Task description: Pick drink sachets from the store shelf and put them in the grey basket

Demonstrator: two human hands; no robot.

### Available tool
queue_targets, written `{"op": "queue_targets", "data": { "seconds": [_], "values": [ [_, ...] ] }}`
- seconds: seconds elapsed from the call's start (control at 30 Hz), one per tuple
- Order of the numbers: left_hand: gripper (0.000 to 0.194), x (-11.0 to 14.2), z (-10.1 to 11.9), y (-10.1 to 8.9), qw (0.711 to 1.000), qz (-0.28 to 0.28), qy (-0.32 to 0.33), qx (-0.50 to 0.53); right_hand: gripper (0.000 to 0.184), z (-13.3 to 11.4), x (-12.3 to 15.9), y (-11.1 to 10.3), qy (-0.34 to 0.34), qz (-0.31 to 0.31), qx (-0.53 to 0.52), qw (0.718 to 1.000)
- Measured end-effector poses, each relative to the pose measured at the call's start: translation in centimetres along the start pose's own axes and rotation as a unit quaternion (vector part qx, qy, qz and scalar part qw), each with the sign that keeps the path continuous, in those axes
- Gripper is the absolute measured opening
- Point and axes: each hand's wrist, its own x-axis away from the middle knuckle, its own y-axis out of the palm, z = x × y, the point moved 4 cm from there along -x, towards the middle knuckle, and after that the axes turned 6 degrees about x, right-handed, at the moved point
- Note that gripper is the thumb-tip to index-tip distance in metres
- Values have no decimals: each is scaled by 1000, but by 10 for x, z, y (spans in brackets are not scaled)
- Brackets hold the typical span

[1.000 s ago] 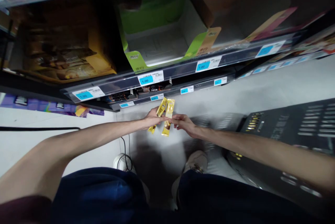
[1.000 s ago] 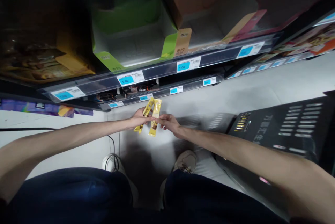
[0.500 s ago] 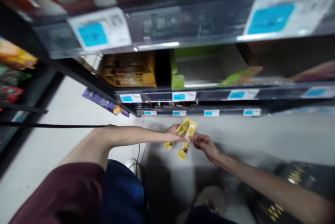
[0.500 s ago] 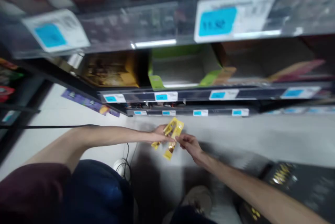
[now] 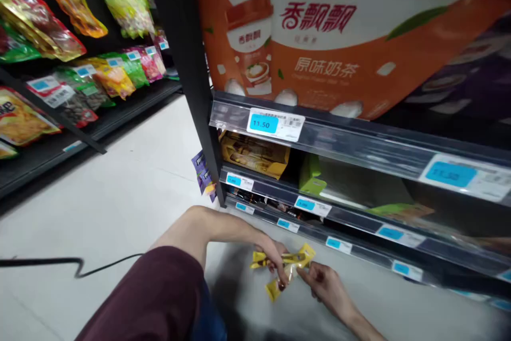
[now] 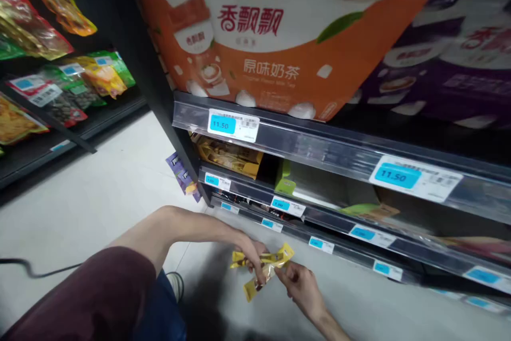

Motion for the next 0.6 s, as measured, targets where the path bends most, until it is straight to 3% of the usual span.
{"op": "queue_targets", "data": {
  "seconds": [0.07, 0.13, 0.2, 0.3, 0.43, 0.6],
  "values": [
    [40, 5, -3, -4, 999, -34, -16, -22, 31, -17, 6, -5, -156, 53, 144, 976],
    [39, 8, -7, -7, 997, -70, -29, -24, 15, -36, 17, -2, -311, 61, 232, 919],
    [37, 11, -10, -7, 992, -110, -46, -30, 23, -51, 28, 3, -406, 62, 287, 865],
    [33, 13, -12, -3, 983, -163, -67, -47, 26, -66, 35, 10, -448, 67, 342, 823],
    [28, 13, -11, 6, 969, -234, -67, -31, 22, -78, 37, 12, -455, 46, 375, 806],
    [31, 5, 4, 7, 960, -278, -6, 24, 36, -107, 45, -23, -474, 57, 400, 782]
  ]
}}
